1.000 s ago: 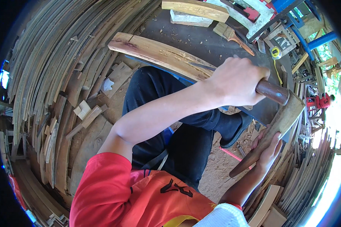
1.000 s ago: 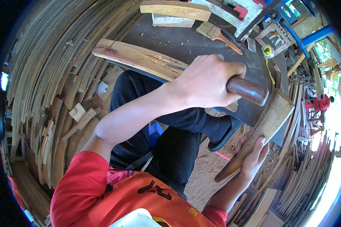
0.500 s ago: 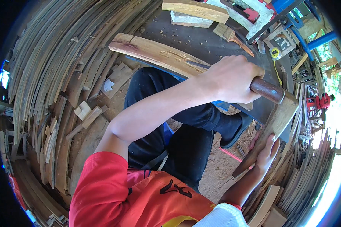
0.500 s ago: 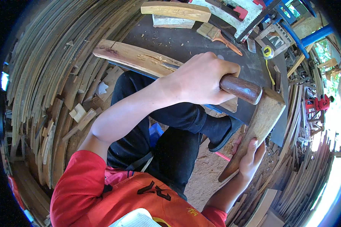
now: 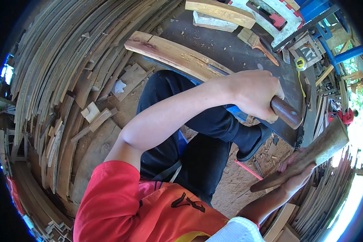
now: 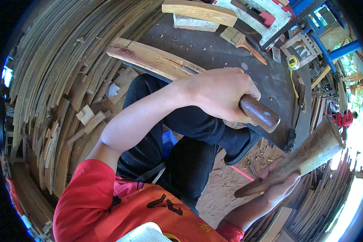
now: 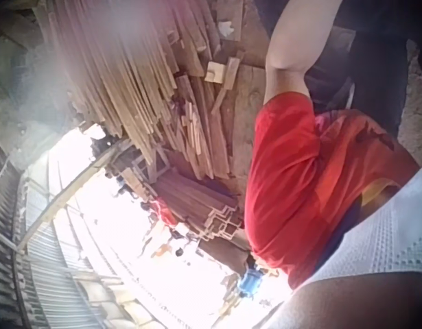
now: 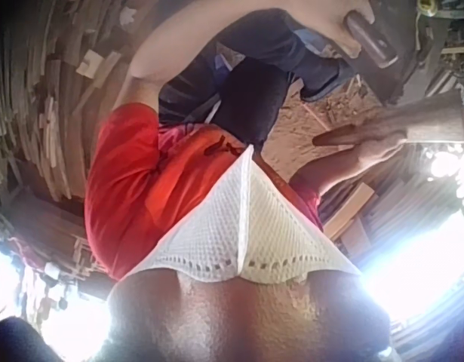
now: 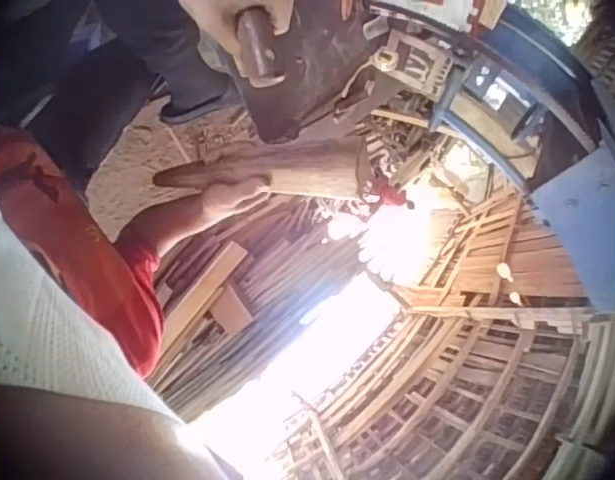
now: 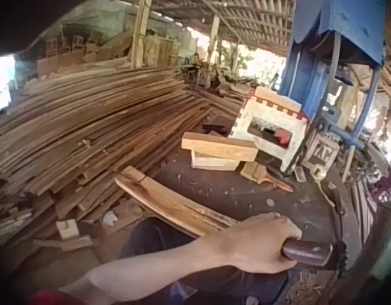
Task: Using a chisel and a wooden mallet to carve and shape a piece of wood.
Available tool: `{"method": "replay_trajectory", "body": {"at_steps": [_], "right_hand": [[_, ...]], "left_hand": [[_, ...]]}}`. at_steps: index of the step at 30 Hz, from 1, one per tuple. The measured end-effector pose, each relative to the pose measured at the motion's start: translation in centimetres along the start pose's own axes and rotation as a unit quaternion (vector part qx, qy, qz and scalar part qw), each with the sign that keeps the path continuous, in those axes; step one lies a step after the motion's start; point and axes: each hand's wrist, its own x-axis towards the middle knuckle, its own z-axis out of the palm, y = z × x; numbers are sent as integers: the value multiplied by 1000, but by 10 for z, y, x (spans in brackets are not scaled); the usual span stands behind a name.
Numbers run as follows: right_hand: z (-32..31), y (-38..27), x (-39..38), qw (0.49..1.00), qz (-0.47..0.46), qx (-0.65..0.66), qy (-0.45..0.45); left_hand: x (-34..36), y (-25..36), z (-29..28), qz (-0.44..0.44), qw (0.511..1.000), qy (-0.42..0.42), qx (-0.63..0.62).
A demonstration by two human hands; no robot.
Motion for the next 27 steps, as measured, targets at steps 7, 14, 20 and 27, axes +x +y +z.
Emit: {"method": "replay_trajectory", "body": {"at_steps": [7,14,20,27], "right_hand": [[3,7,-1,998,20,-16,-53],[6,7,0,999,16,-32,-31],[8,10,-1,997,25,-41,-63],[7,11,4,997,21,-38,-61]], "left_hand": [[-2,-4,-1,-4,1000,23,9],[1,4,17,7,987,147,58],[4,-1,20,13,979,185,79],[-7,-11,45,32,956,254,142]]}}
